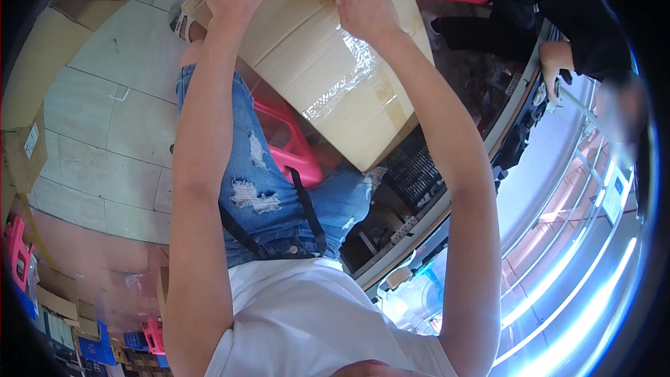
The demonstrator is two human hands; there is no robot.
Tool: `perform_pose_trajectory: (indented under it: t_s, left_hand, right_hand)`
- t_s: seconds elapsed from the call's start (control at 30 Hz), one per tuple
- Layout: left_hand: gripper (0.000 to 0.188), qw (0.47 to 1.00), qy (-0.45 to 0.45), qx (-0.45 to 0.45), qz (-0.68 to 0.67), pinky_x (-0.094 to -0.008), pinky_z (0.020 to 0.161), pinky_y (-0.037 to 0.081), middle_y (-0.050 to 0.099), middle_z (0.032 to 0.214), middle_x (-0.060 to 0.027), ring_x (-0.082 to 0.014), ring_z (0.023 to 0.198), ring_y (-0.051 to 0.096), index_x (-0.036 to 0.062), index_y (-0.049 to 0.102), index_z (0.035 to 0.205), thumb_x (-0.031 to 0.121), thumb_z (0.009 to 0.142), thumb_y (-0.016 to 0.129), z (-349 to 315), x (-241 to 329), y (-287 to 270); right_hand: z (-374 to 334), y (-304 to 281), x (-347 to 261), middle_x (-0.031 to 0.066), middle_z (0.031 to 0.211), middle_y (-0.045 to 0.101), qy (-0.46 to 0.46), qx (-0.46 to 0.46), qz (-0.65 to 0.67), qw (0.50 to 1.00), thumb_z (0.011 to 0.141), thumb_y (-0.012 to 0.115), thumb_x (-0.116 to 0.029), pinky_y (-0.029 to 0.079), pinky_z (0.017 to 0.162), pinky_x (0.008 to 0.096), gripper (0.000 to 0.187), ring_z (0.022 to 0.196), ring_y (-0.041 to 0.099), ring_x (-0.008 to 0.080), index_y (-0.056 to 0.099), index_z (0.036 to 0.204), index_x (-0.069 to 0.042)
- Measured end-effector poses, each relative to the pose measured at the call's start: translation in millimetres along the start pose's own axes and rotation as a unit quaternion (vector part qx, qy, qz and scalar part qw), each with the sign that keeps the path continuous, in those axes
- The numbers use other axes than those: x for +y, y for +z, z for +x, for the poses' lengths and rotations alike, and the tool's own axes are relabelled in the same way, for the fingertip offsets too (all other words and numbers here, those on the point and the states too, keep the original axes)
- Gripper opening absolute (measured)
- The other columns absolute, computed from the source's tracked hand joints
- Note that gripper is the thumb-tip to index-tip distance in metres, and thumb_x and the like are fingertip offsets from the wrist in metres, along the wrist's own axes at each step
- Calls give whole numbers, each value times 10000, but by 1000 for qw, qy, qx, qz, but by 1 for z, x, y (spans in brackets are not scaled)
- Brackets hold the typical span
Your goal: The person cuts open a cardboard box with a small utility knife and unpacks clear plastic packaging shells. The person then peels labels from a strip and sticks them onto the plastic shells.
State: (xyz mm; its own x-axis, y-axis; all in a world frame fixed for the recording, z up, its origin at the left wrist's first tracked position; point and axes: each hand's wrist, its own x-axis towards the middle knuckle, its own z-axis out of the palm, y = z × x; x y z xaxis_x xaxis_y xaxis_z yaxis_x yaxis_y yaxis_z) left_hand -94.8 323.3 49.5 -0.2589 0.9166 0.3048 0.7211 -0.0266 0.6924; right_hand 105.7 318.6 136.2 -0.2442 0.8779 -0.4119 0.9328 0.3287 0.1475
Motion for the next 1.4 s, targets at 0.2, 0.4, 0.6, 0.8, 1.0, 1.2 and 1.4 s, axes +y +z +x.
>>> perform_pose_trajectory:
  t_s: [0.2,0.4,0.6,0.8,1.0,1.2,1.4]
  left_hand:
    - [264,987,146,10,-66,-421,858,478,657,1029,-90,-288,960,623,119,664,1069,262,850,628,-33,31,6]
    - [182,920,349,-158,-79,-385,885,471,604,1066,-58,-224,1049,572,96,681,937,127,765,634,-79,60,33]
    - [264,875,410,-255,-38,-371,919,465,585,1090,-55,-229,1079,559,57,655,1022,69,763,609,-108,99,48]
    - [284,845,447,-287,-67,-364,912,469,583,1086,-65,-235,1074,559,44,649,1043,59,763,600,-153,135,68]
    - [306,837,444,-303,-106,-381,929,477,579,1086,-79,-250,1077,555,27,635,1049,46,744,617,-187,164,86]
    - [329,824,461,-314,-99,-388,939,473,572,1115,-95,-264,1083,551,13,620,1060,54,734,635,-210,176,92]
    - [379,838,448,-308,-34,-407,997,435,540,1197,-138,-282,1158,519,-6,587,1148,123,796,636,-238,187,83]
  right_hand:
    - [-61,38,12,191,842,681,42,-20,38,998,906,565,-215,535,734,509,148,815,659,419,609,985,-99]
    - [-103,58,39,178,853,693,41,-18,43,998,886,572,-166,554,732,475,153,822,687,375,626,996,-75]
    - [-141,85,69,156,865,695,68,-54,30,996,886,571,-160,546,726,491,193,826,680,370,622,1065,-109]
    - [-206,124,116,145,897,692,73,-49,50,995,881,570,-152,550,717,479,193,825,681,356,619,1061,-104]
    - [-237,128,138,133,933,695,99,-106,33,989,854,553,-103,567,756,438,257,892,696,330,619,1102,-103]
    - [-276,147,155,120,930,690,103,-81,37,991,844,550,-92,563,714,446,246,872,690,340,602,1084,-108]
    - [-306,160,172,124,950,696,112,-115,37,986,859,561,-116,571,738,429,283,892,699,325,610,1137,-109]
